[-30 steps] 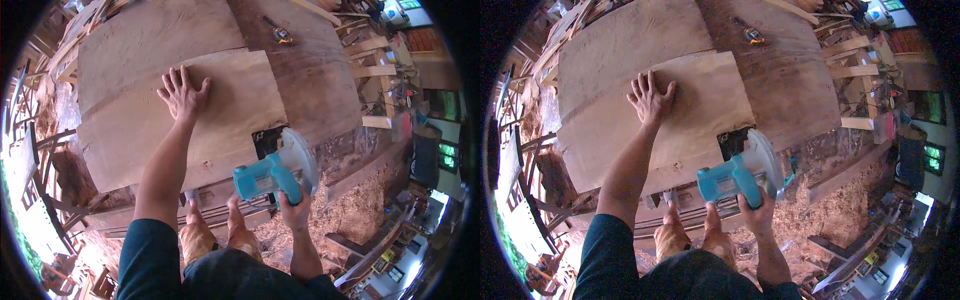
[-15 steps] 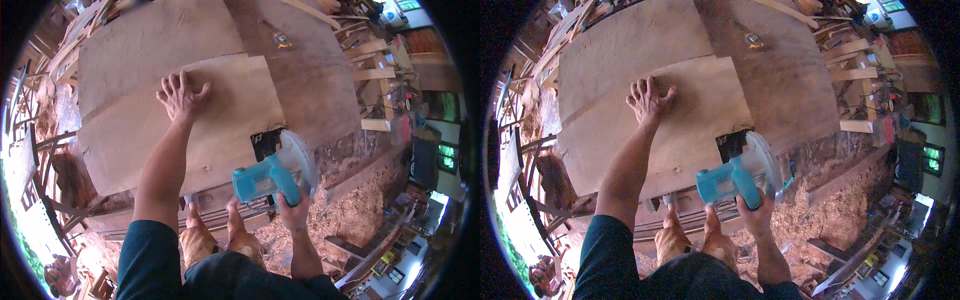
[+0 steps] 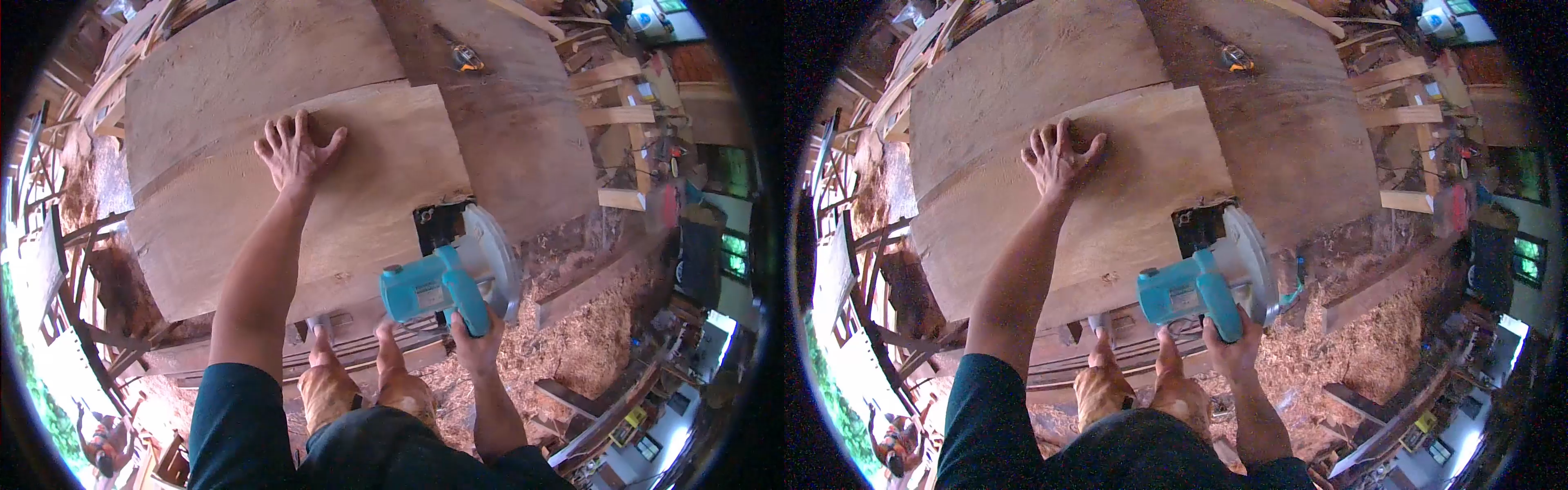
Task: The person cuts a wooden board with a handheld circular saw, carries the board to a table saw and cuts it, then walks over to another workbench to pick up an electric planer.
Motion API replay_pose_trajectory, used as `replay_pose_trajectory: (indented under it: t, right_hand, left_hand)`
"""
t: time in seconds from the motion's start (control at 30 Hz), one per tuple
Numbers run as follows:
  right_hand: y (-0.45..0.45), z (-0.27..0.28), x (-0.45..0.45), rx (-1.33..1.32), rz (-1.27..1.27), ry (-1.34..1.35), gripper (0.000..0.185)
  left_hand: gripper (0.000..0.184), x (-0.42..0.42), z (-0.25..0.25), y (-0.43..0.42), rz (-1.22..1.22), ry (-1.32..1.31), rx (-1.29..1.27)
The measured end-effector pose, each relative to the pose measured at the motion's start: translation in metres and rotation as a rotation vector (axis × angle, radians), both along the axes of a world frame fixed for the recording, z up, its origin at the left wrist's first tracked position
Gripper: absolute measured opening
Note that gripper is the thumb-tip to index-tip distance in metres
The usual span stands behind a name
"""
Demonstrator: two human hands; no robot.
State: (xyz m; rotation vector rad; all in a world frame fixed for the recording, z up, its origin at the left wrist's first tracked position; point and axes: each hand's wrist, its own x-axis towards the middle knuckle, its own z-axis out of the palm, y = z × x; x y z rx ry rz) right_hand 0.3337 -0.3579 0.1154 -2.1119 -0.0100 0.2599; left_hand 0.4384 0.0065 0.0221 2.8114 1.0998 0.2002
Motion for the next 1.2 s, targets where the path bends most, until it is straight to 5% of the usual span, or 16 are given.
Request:
replay_pose_trajectory:
  t: [0.1,1.2]
  right_hand:
    - [-0.006,0.004,0.01,0.005,0.155,0.056,0.021]
    - [0.045,0.002,0.062,0.008,0.136,0.054,0.016]
  left_hand:
    - [0.076,0.0,-0.006,0.002,-0.007,-0.041,-0.005]
    - [0.081,0.011,-0.005,0.008,-0.013,0.042,-0.068]
